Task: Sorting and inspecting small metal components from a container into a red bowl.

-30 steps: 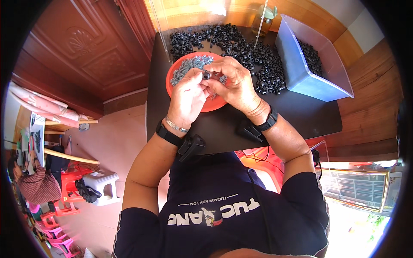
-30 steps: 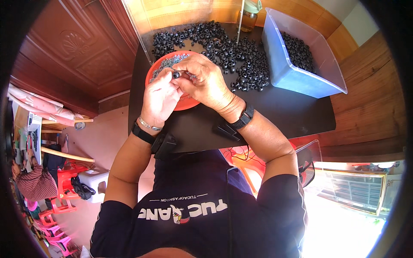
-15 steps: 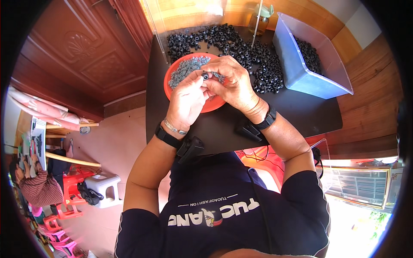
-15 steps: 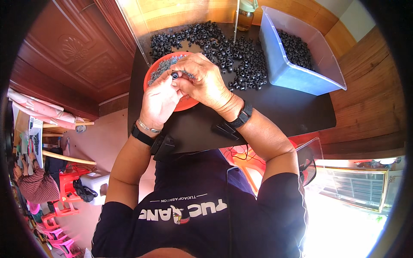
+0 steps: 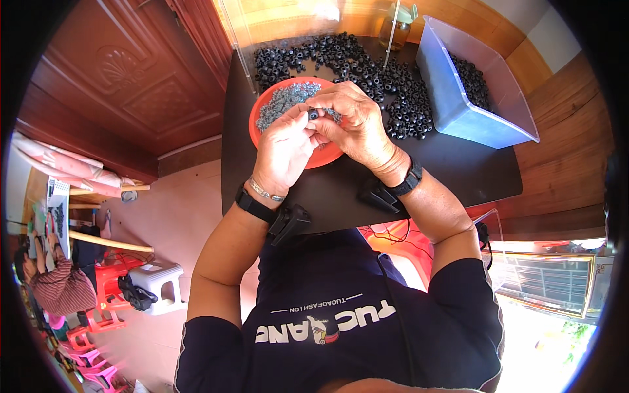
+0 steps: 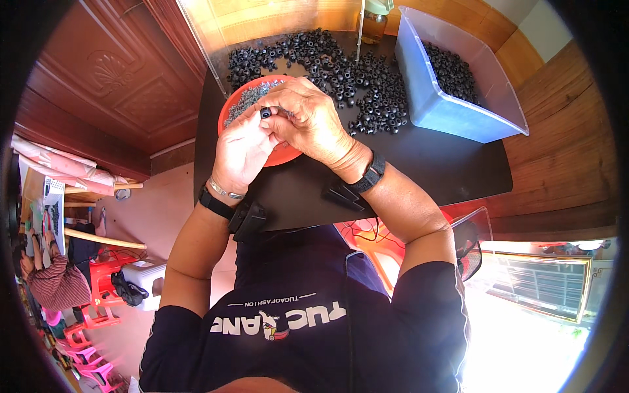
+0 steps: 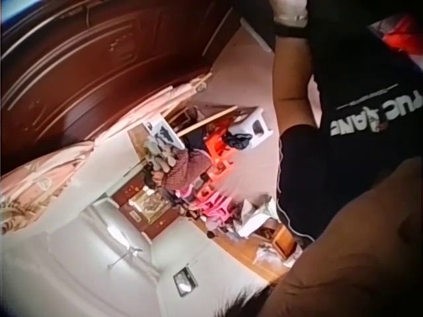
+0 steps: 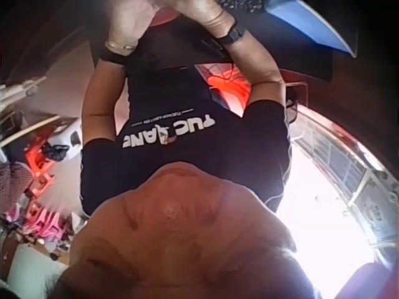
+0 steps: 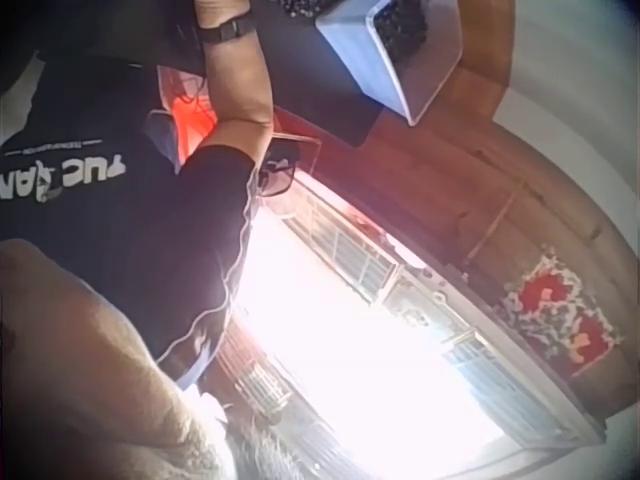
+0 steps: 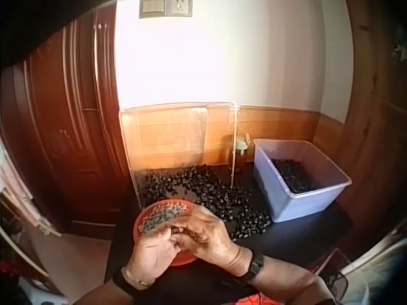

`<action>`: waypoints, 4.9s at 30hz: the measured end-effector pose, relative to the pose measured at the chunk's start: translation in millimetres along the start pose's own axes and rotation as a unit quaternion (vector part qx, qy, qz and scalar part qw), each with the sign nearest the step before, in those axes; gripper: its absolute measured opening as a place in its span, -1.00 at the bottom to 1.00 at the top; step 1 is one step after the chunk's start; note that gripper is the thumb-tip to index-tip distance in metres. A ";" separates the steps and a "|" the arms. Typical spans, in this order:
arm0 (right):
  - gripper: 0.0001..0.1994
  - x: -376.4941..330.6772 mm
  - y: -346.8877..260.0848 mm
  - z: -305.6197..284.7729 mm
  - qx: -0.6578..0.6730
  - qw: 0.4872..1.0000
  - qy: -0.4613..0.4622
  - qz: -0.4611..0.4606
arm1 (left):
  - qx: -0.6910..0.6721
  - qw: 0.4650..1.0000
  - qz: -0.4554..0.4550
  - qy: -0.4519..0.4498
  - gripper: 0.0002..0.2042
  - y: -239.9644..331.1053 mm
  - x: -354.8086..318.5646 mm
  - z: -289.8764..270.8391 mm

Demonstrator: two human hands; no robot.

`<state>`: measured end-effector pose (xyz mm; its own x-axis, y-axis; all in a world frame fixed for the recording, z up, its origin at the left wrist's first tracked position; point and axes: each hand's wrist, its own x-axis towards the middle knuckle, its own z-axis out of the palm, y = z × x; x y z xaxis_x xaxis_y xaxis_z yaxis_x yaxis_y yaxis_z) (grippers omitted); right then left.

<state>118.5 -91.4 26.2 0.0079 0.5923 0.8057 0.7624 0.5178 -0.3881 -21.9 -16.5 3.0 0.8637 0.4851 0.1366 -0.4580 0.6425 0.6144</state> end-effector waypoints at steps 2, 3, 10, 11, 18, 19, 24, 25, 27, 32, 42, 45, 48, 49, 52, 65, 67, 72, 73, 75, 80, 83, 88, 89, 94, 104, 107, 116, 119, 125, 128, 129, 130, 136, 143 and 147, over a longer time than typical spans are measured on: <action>-0.71 1.8 -4.4 -0.4 -0.005 1.000 0.003 0.007 | 0.003 1.000 0.001 0.002 -0.77 0.2 -0.2 2.6; -0.75 2.8 -6.2 -0.5 -0.009 1.000 0.007 0.012 | 0.006 1.000 0.002 0.004 -0.77 0.1 -0.3 3.1; -0.77 1.4 -4.0 3.0 -0.046 0.999 0.010 -0.014 | -0.017 1.000 -0.004 -0.021 -0.77 -2.4 1.6 -6.8; -0.76 2.0 -3.9 3.8 -0.041 0.999 0.012 -0.012 | -0.022 1.000 -0.003 -0.018 -0.77 -2.3 2.3 -9.2; -0.70 0.6 1.7 6.3 0.015 0.997 0.038 0.067 | -0.027 0.999 0.018 -0.009 -0.76 -5.1 5.7 -14.6; -0.70 0.6 2.5 5.5 0.011 0.997 0.040 0.067 | -0.027 0.999 0.016 -0.013 -0.76 -4.6 5.7 -14.9; -0.74 5.1 5.3 -6.5 -0.052 0.998 0.030 0.008 | 0.023 1.000 -0.001 0.001 -0.71 1.1 1.8 -9.2; -0.74 10.4 2.8 -15.0 -0.078 0.996 0.040 0.002 | 0.052 0.999 -0.008 -0.007 -0.69 4.2 1.1 -7.6; -0.74 25.0 -6.5 -38.9 -0.130 0.989 0.064 -0.015 | 0.056 0.998 -0.021 0.024 -0.68 9.1 -1.1 -7.6; -0.72 37.4 15.5 -114.7 -0.281 0.937 0.198 0.054 | 0.067 0.997 -0.020 0.014 -0.69 8.6 1.4 -11.7; -0.82 30.1 35.8 -133.9 -0.338 0.927 0.124 0.103 | 0.085 0.996 -0.013 0.024 -0.71 11.8 3.7 -12.9; -0.88 19.2 38.3 -99.4 -0.216 0.953 -0.075 0.200 | 0.085 0.996 -0.015 0.025 -0.70 11.6 3.2 -13.8; -0.86 6.4 53.3 -79.6 -0.218 0.920 -0.255 0.202 | 0.088 0.996 -0.017 0.020 -0.70 10.0 5.1 -13.6; -0.86 3.7 57.4 -73.4 -0.217 0.921 -0.255 0.202 | 0.086 0.996 -0.019 0.021 -0.70 9.3 6.0 -14.7; -0.84 -3.9 72.7 -64.4 -0.319 0.864 -0.314 0.230 | 0.087 0.996 -0.021 0.023 -0.70 9.2 6.7 -14.7; -0.77 -7.2 66.7 -61.7 -0.179 0.864 -0.388 0.267 | 0.098 0.995 -0.023 0.028 -0.70 10.3 6.3 -14.0; -0.79 -8.6 70.1 -63.2 -0.173 0.884 -0.356 0.248 | 0.098 0.994 -0.026 0.034 -0.70 10.3 6.3 -13.9; -0.78 6.9 51.2 -59.8 0.145 0.918 -0.214 0.301 | 0.125 0.990 -0.028 0.051 -0.71 8.9 5.2 -13.4; -0.78 10.4 46.6 -56.7 0.147 0.918 -0.216 0.298 | 0.127 0.990 -0.025 0.053 -0.71 7.9 5.1 -12.0; -0.79 19.5 32.7 -50.1 0.185 0.927 -0.211 0.250 | 0.151 0.987 -0.028 0.052 -0.72 6.9 5.1 -8.9; -0.74 28.9 10.1 -26.3 0.092 0.959 -0.232 0.134 | 0.141 0.988 -0.014 0.058 -0.77 5.0 5.1 -14.3; -0.77 20.9 11.2 -14.8 0.059 0.979 -0.173 0.093 | 0.163 0.983 -0.010 0.080 -0.80 5.8 3.5 -10.2; -0.76 10.0 16.9 -7.6 0.090 0.982 -0.124 0.109 | 0.196 0.978 -0.008 0.066 -0.81 5.8 3.9 -4.5; -0.76 9.3 17.7 -7.0 0.074 0.987 -0.120 0.079 | 0.188 0.980 -0.012 0.067 -0.81 6.0 3.7 -7.4; -0.74 7.0 13.5 -6.3 0.111 0.978 -0.125 0.127 | 0.163 0.985 -0.018 0.061 -0.78 5.0 4.7 -22.5; -0.73 0.9 18.4 0.5 0.057 0.994 -0.071 0.065 | 0.071 0.996 -0.022 0.044 -0.80 3.6 5.8 -24.3; -0.73 1.4 15.2 -1.6 0.018 0.996 -0.070 0.056 | 0.077 0.996 -0.019 0.049 -0.81 4.0 5.9 -21.4; -0.74 2.6 13.5 -1.9 -0.032 0.997 -0.074 0.014 | 0.074 0.995 -0.022 0.058 -0.81 2.3 5.0 -17.5; -0.75 3.7 9.8 -4.5 -0.043 0.995 -0.083 0.017 | 0.077 0.995 -0.014 0.059 -0.81 2.6 5.0 -15.5; -0.76 3.4 9.8 -5.3 -0.050 0.995 -0.082 0.017 | 0.110 0.991 -0.015 0.072 -0.81 3.7 5.5 -11.6; -0.75 4.3 8.1 -5.3 -0.070 0.994 -0.085 0.013 | 0.153 0.985 0.001 0.077 -0.81 4.0 3.9 -9.9; -0.75 4.9 6.6 -5.7 -0.069 0.994 -0.085 0.013 | 0.174 0.981 0.014 0.082 -0.81 4.2 3.1 -8.9; -0.75 5.6 4.5 -6.3 -0.077 0.993 -0.094 0.013 | 0.174 0.981 0.014 0.082 -0.81 3.7 3.6 -13.1; -0.72 4.3 5.7 -3.3 -0.045 0.996 -0.070 0.029 | 0.079 0.995 0.005 0.053 -0.79 2.7 5.8 -17.7; -0.70 2.0 9.6 -2.2 -0.023 0.997 -0.071 0.037 | 0.072 0.997 0.003 0.035 -0.77 3.3 5.6 -19.2; -0.72 2.9 8.7 -4.2 -0.026 0.997 -0.067 0.027 | 0.076 0.996 -0.001 0.036 -0.77 3.7 4.8 -15.1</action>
<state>127.8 -87.8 27.0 -0.0346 0.6969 0.7164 0.7954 0.4532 -0.4024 -22.7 -2.8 -5.9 0.8455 0.5275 0.0825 -0.4138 0.5497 0.7257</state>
